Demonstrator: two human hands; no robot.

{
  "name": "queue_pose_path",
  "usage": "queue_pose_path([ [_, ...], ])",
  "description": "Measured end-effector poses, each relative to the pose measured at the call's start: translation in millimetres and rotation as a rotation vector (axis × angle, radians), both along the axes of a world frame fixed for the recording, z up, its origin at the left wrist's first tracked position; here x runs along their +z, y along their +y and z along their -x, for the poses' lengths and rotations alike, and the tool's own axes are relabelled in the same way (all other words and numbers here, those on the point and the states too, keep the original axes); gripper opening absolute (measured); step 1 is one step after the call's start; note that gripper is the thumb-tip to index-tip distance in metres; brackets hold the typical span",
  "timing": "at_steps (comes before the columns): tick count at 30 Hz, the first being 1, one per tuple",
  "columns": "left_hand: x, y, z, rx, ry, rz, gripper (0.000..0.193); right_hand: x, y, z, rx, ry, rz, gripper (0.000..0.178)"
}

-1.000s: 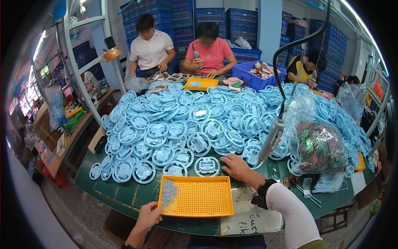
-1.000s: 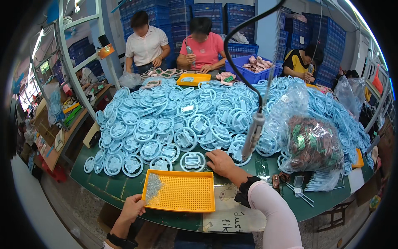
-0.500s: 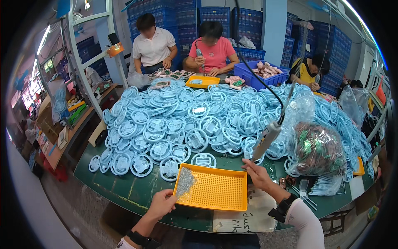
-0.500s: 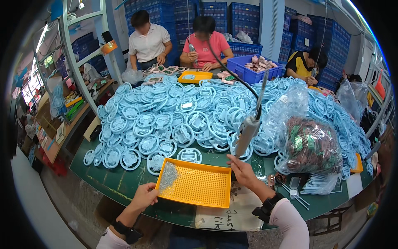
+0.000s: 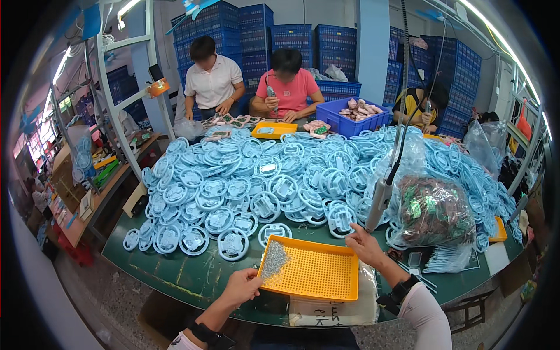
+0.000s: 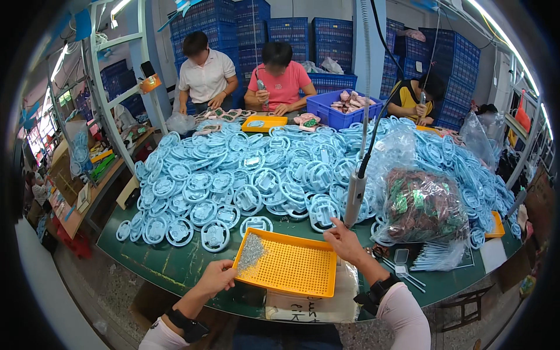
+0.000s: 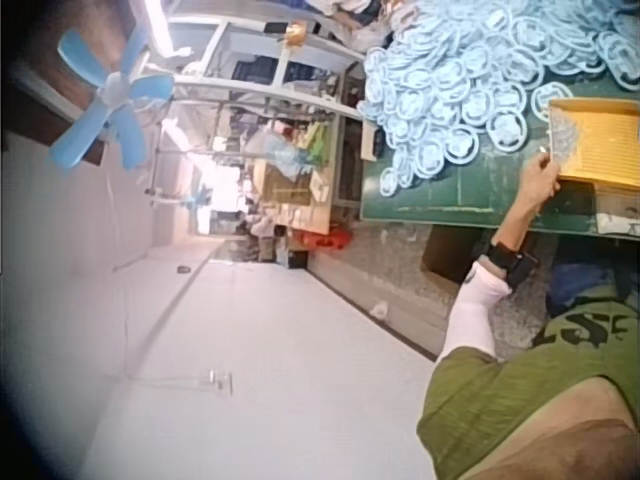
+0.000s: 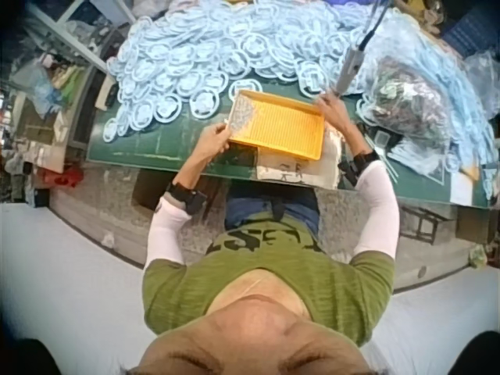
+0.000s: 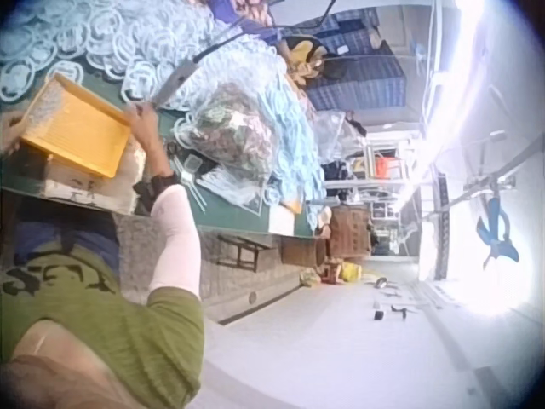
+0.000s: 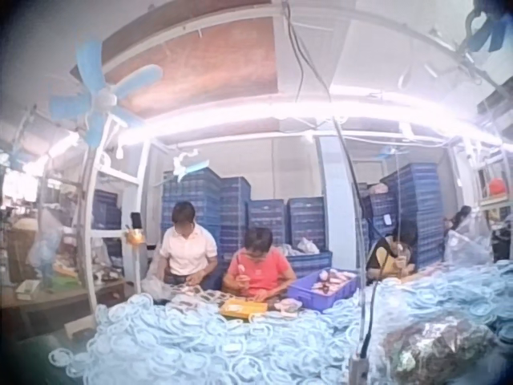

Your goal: Assembling small plastic components into a circular frame using an electric screwdriver.

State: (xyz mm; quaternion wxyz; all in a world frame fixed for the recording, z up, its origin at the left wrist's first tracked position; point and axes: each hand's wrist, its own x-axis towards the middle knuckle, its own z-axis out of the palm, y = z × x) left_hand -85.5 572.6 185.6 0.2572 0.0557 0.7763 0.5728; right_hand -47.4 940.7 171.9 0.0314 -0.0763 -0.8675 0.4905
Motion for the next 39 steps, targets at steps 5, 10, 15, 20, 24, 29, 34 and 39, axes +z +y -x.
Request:
queue_pose_path([
  [5, -3, 21, 3, -0.066, 0.016, 0.006, 0.028, 9, -2, -5, 0.028, 0.028, -0.035, 0.063],
  [10, 3, 31, 2, -0.102, 0.059, 0.065, 0.03, 1, 14, 2, 0.04, -0.021, -0.018, 0.064],
  [15, -3, 40, 11, -0.152, 0.041, 0.062, 0.029, 14, -5, 7, 0.178, -0.02, -0.065, 0.061],
  [20, 1, 46, 5, -0.179, -0.004, 0.066, 0.028, 15, -5, 20, 0.161, 0.018, -0.043, 0.054],
  [24, -3, 36, -1, -0.18, -0.058, 0.045, 0.03, 16, -7, 20, 0.205, -0.08, -0.071, 0.052],
  [29, -2, 35, -4, -0.227, -0.08, 0.034, 0.031, 20, -18, 13, 0.243, -0.097, -0.023, 0.051],
  [34, 5, 39, -11, -0.228, -0.097, 0.022, 0.031, 31, -25, 0, 0.44, -0.239, -0.128, 0.041],
  [39, 1, 46, -17, -0.266, -0.111, 0.014, 0.031, 32, -26, -18, 0.436, -0.273, -0.211, 0.041],
])
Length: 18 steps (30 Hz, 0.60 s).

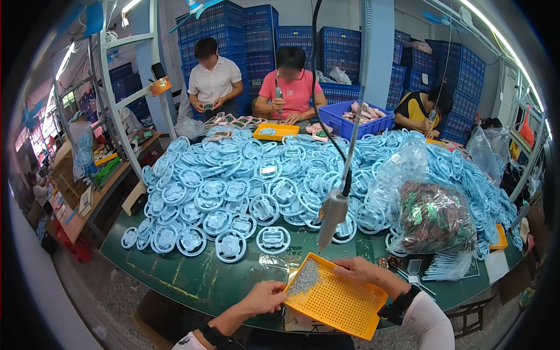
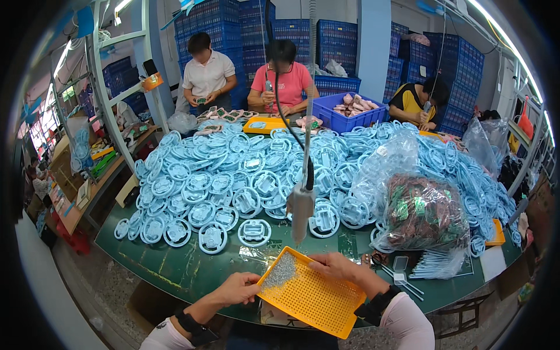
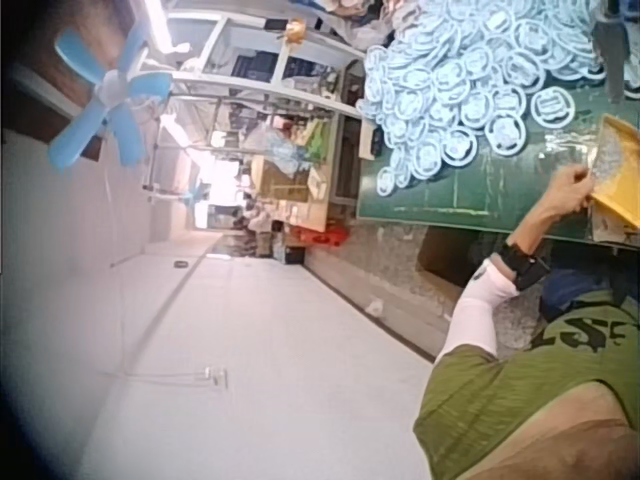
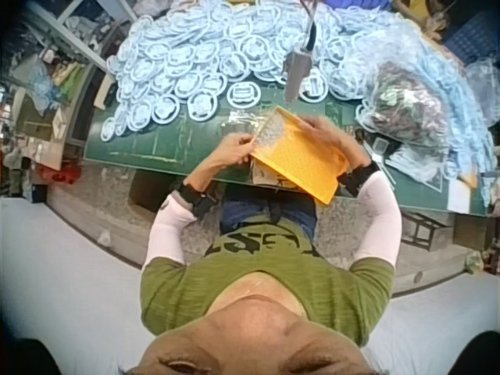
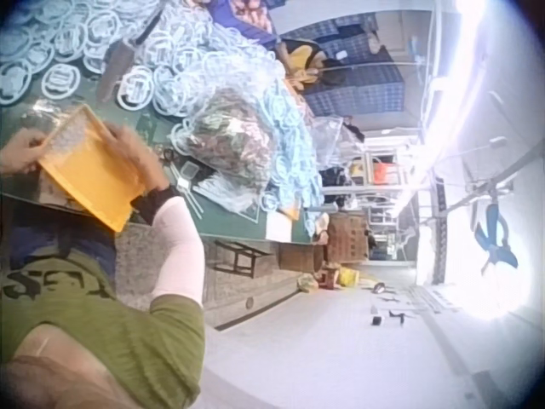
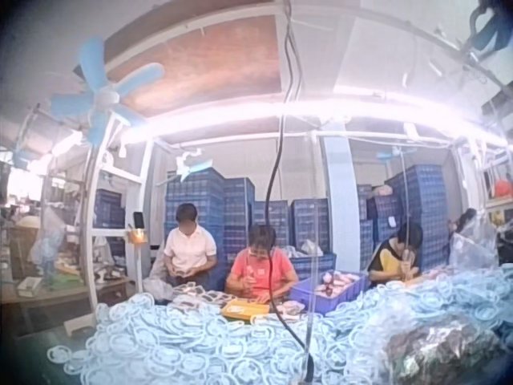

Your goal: Assembling small plastic components into a circular frame using an electric screwdriver.

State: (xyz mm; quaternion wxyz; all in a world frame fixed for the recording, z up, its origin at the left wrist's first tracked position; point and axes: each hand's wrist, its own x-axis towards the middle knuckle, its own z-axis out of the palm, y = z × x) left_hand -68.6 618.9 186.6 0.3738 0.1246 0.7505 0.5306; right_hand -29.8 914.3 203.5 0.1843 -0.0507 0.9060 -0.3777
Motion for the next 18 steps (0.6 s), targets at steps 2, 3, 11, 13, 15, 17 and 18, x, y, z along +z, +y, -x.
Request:
queue_pose_path([
  [2, -4, 1, -2, -0.069, -0.026, 0.012, 0.031, 9, -3, -9, -0.005, -0.039, -0.047, 0.041],
  [3, -4, 2, -4, -0.068, -0.025, 0.011, 0.031, 12, -4, -13, -0.007, -0.046, -0.057, 0.04],
  [11, -2, 26, -12, -0.159, -0.005, -0.068, 0.024, 18, 12, -46, -0.09, -0.03, -0.143, 0.037],
  [13, -3, 32, -7, -0.181, -0.011, -0.036, 0.024, 19, 16, -52, -0.128, 0.052, -0.057, 0.035],
  [15, -3, 39, -3, -0.221, -0.027, -0.003, 0.025, 14, 22, -55, -0.13, 0.12, -0.047, 0.034],
  [17, 5, 45, 0, -0.214, -0.024, -0.037, 0.026, 13, 26, -61, -0.128, 0.199, -0.035, 0.034],
  [18, 9, 48, -1, -0.215, -0.009, -0.027, 0.027, 14, 28, -65, -0.132, 0.245, -0.066, 0.034],
])
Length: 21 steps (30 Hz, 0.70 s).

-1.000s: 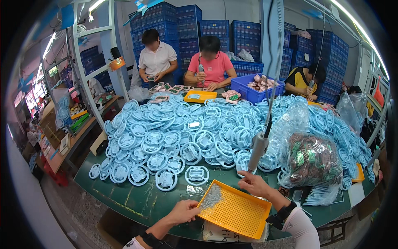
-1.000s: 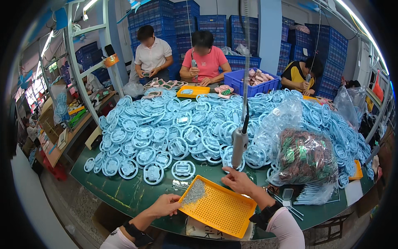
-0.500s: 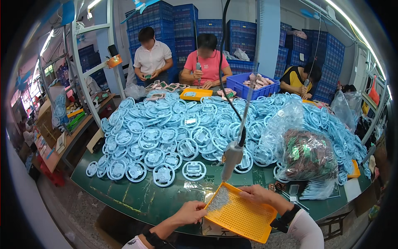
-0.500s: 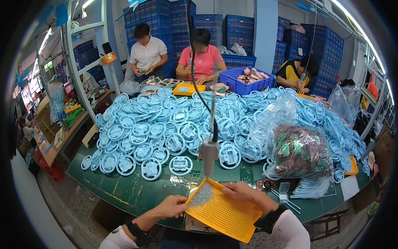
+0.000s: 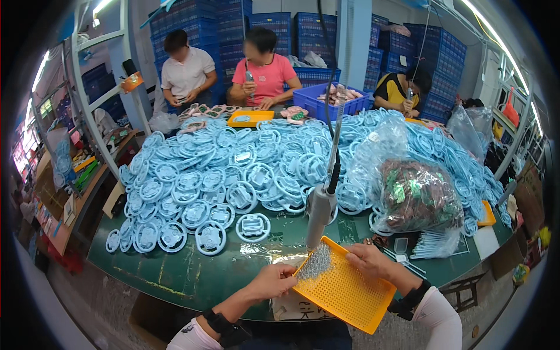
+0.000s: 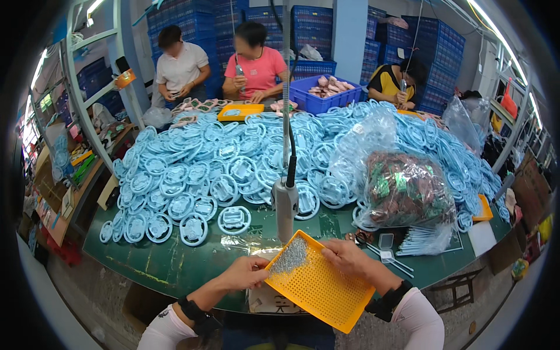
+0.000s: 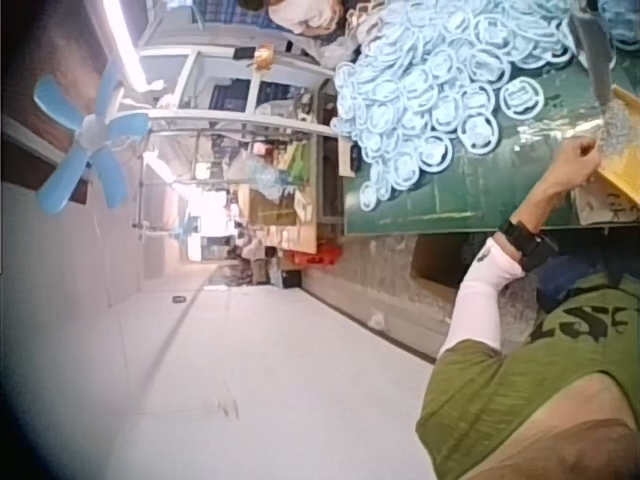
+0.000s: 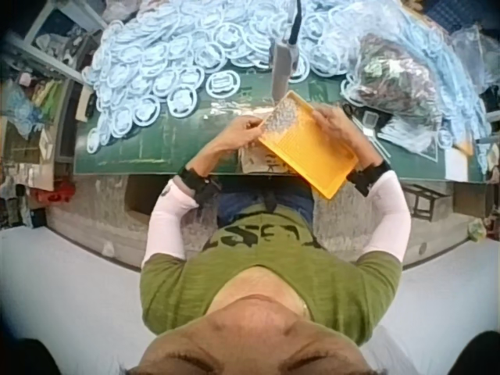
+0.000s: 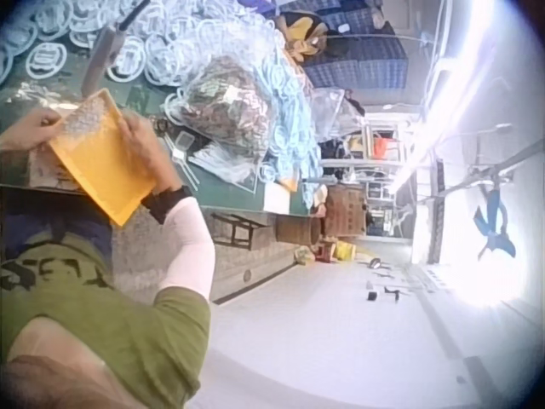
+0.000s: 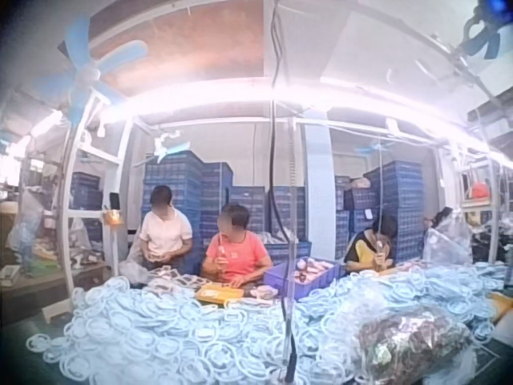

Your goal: Assembling small plastic components into a circular frame using an electric screwdriver.

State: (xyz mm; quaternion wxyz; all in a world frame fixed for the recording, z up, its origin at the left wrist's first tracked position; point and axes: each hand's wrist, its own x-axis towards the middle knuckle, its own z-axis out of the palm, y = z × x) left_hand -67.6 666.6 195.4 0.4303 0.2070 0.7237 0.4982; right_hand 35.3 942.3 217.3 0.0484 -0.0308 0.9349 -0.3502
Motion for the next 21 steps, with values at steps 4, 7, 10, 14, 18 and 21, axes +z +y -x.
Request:
queue_pose_path([
  [4, -2, 8, 4, 0.001, 0.0, -0.05, 0.025, -5, 5, -4, -0.017, 0.068, -0.04, 0.034],
  [7, -9, 4, 9, -0.009, 0.019, -0.046, 0.026, -5, -1, 3, -0.034, 0.093, -0.047, 0.031],
  [10, -9, -8, 11, -0.004, 0.026, -0.035, 0.026, -2, -14, 10, -0.028, 0.223, -0.231, 0.029],
  [14, -4, -37, 14, 0.029, 0.076, 0.062, 0.028, 15, -66, 30, 0.059, 0.361, -0.276, 0.027],
  [18, -2, -58, 19, 0.115, 0.058, 0.096, 0.03, 31, -102, 61, 0.159, 0.426, -0.111, 0.029],
  [21, -3, -72, 21, 0.167, 0.074, 0.09, 0.03, 8, -87, 99, 0.068, 0.522, -0.115, 0.031],
])
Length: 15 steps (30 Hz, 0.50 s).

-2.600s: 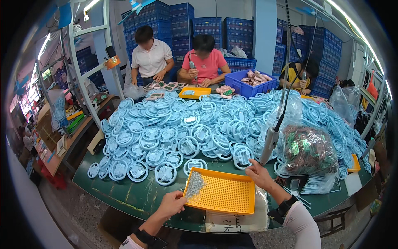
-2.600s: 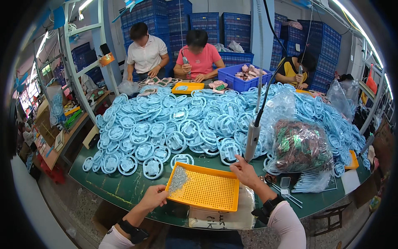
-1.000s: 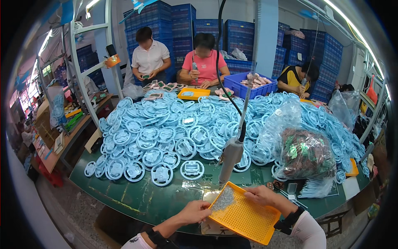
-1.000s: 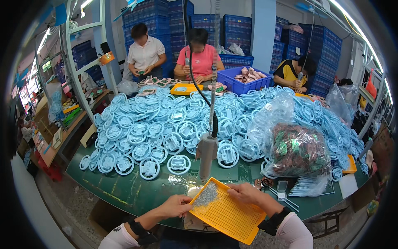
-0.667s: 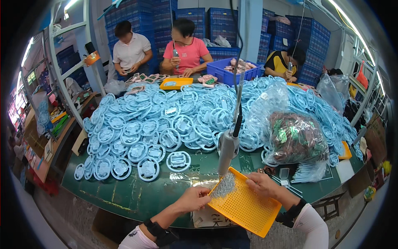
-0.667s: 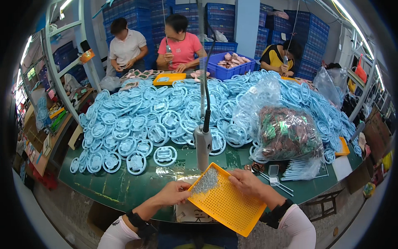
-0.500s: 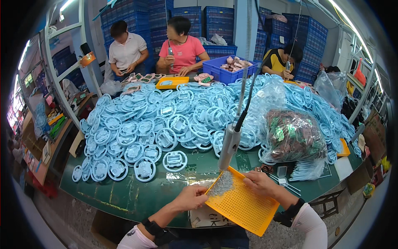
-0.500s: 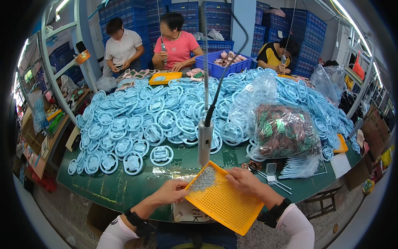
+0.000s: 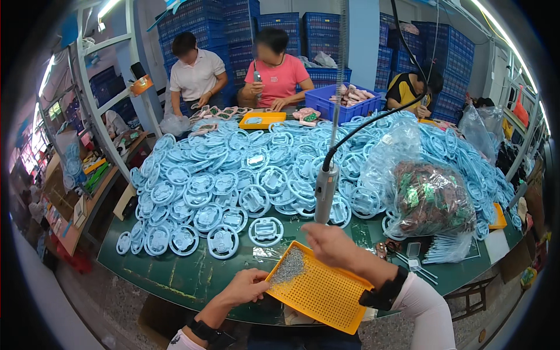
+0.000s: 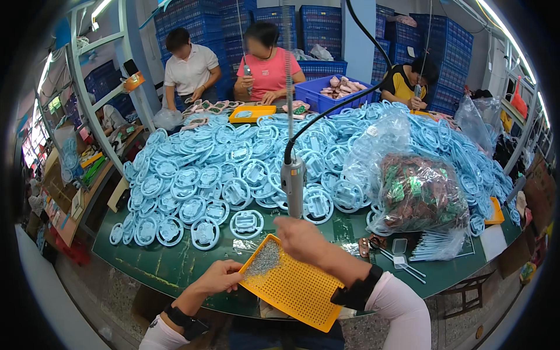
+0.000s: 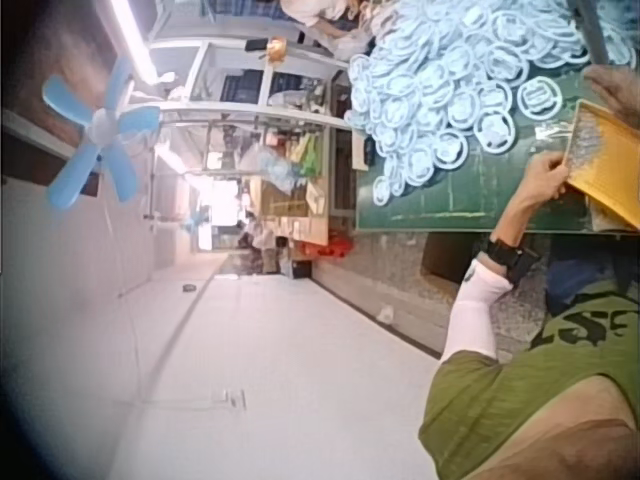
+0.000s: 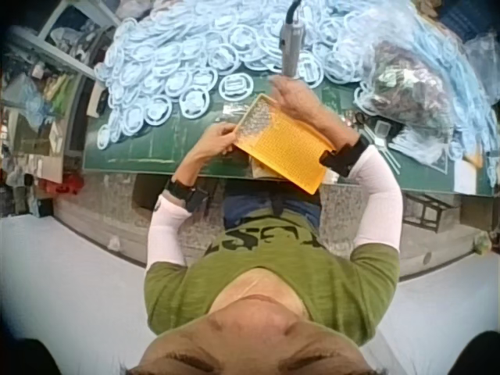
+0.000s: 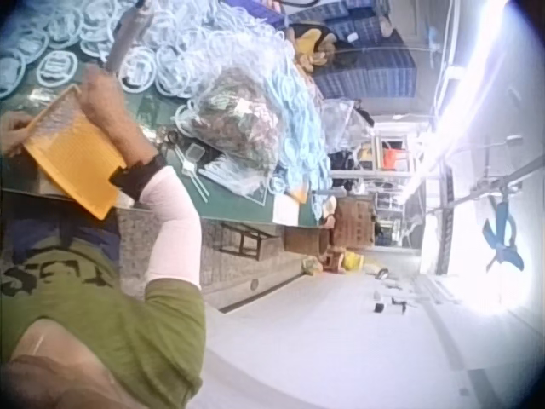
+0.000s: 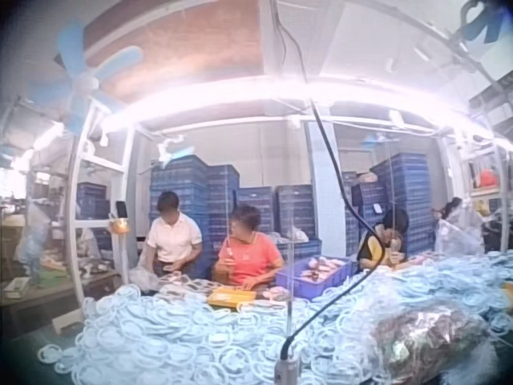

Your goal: Assembling small plastic components into a circular frame using an electric screwdriver.

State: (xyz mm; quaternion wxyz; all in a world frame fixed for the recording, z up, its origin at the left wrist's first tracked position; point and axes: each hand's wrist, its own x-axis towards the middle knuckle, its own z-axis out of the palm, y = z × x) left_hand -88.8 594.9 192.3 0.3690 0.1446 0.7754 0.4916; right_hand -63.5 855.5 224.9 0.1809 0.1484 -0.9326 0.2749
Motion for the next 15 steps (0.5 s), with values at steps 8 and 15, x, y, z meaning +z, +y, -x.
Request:
queue_pose_path([
  [8, 1, -36, 15, 0.133, -0.007, -0.047, 0.03, 3, 1, 25, -0.096, -0.429, 0.286, 0.046],
  [15, 20, -69, 42, 0.186, 0.027, -0.067, 0.027, 10, -20, 34, 0.159, -0.556, -0.038, 0.036],
])
